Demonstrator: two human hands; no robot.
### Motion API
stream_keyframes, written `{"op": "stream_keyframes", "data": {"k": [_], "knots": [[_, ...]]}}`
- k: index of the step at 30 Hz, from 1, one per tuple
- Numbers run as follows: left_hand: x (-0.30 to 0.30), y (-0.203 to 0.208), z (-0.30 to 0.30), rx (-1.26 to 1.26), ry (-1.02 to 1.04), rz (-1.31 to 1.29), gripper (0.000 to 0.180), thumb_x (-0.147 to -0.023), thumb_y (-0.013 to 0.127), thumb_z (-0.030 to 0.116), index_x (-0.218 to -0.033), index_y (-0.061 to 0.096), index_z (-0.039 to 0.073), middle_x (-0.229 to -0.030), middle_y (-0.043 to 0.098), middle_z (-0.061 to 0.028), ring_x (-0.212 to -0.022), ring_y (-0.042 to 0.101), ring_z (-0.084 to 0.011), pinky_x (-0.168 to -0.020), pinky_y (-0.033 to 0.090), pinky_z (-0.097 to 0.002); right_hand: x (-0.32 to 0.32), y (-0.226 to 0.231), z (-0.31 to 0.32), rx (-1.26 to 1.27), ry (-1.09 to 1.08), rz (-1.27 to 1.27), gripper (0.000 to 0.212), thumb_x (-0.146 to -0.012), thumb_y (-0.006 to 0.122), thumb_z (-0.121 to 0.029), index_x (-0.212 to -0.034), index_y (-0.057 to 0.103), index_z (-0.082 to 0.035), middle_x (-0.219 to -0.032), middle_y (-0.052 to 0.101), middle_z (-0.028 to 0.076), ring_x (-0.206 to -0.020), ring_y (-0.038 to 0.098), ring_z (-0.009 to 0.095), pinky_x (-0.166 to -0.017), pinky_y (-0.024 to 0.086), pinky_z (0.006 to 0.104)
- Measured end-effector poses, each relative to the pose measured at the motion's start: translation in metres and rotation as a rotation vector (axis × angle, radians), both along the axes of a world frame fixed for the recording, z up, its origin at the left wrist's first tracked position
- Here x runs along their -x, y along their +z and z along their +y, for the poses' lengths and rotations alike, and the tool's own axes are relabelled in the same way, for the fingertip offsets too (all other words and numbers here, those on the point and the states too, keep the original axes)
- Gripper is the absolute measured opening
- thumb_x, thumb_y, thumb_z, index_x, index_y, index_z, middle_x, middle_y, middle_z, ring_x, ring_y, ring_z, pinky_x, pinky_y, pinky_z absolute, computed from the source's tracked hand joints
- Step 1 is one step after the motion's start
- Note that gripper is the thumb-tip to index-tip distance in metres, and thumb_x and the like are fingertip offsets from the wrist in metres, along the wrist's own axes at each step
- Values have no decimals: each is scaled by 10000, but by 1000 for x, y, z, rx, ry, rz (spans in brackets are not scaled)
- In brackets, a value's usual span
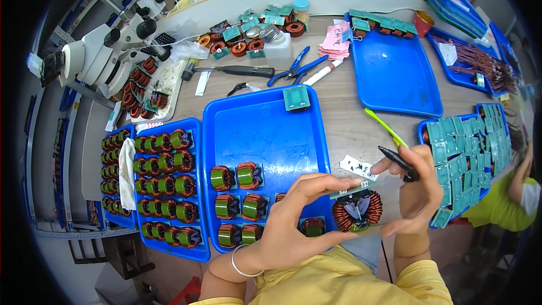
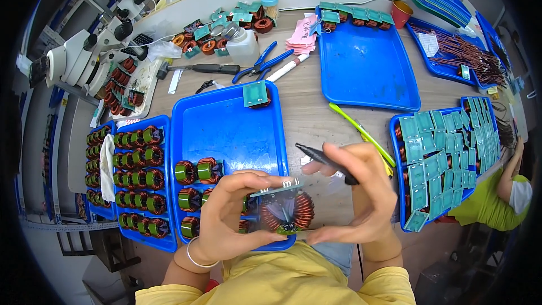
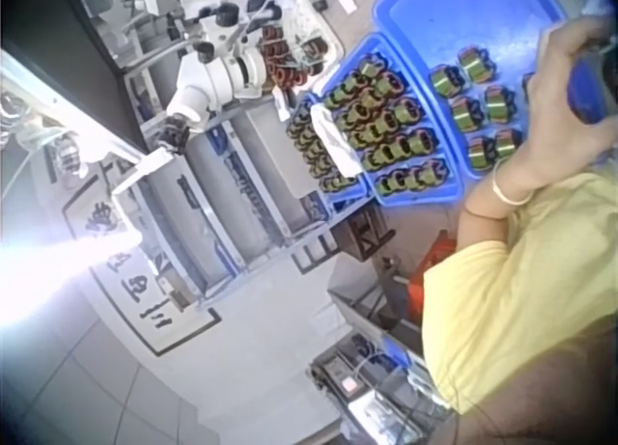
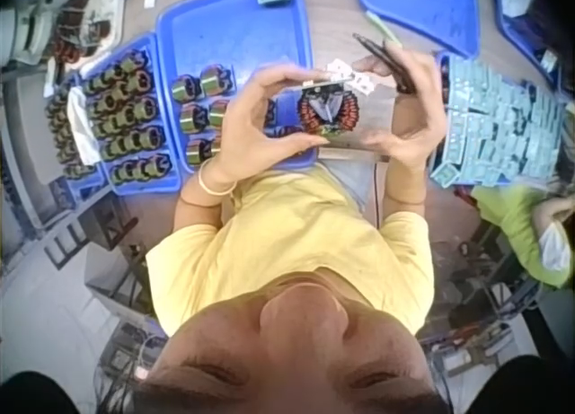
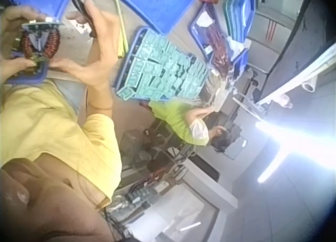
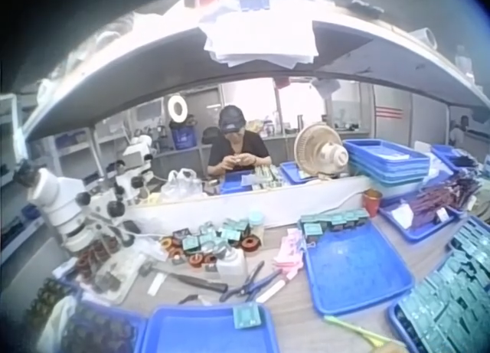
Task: Assembling, marking, and checking electronic toroidal components at a factory production line.
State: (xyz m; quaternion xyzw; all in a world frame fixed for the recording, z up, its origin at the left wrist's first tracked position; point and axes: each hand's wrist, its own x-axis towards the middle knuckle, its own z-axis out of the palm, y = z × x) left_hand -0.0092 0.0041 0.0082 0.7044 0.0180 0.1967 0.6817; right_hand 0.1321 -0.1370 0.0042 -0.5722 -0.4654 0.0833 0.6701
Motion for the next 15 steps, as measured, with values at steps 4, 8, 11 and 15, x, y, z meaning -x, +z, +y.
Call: {"op": "stream_keyframes", "data": {"k": [4,8,11,15], "knots": [[2,0,0,167,-89,-13,656,-659,741,-27,-1211,386,-16,-1207,457,-147,-1186,435,-240,-1007,358,-369,5,5,-4,47,49,-109,960,-444,876,-249,-1242,436,54,-1019,463,109,-894,573,227,-766,459,308],[1,-1,0,248,-120,-18,646,-658,736,-45,-1202,389,-26,-1197,463,-149,-1187,435,-242,-1018,342,-371,10,8,-7,74,15,-148,911,-485,867,-205,-1241,425,48,-1033,461,118,-898,575,228,-775,463,303],[1,2,-1,282,-144,-21,637,-664,728,-48,-1204,391,-21,-1204,462,-152,-1185,435,-243,-1025,330,-373,11,8,-9,44,-5,-171,883,-510,862,-180,-1238,416,46,-1041,461,125,-906,576,231,-775,468,299],[0,5,-3,200,-64,-5,623,-615,754,-62,-1135,416,-6,-1145,517,-184,-1142,474,-276,-981,358,-397,12,5,-14,70,-43,-262,835,-546,849,-121,-1234,404,43,-1052,460,136,-915,580,239,-764,479,300]]}}
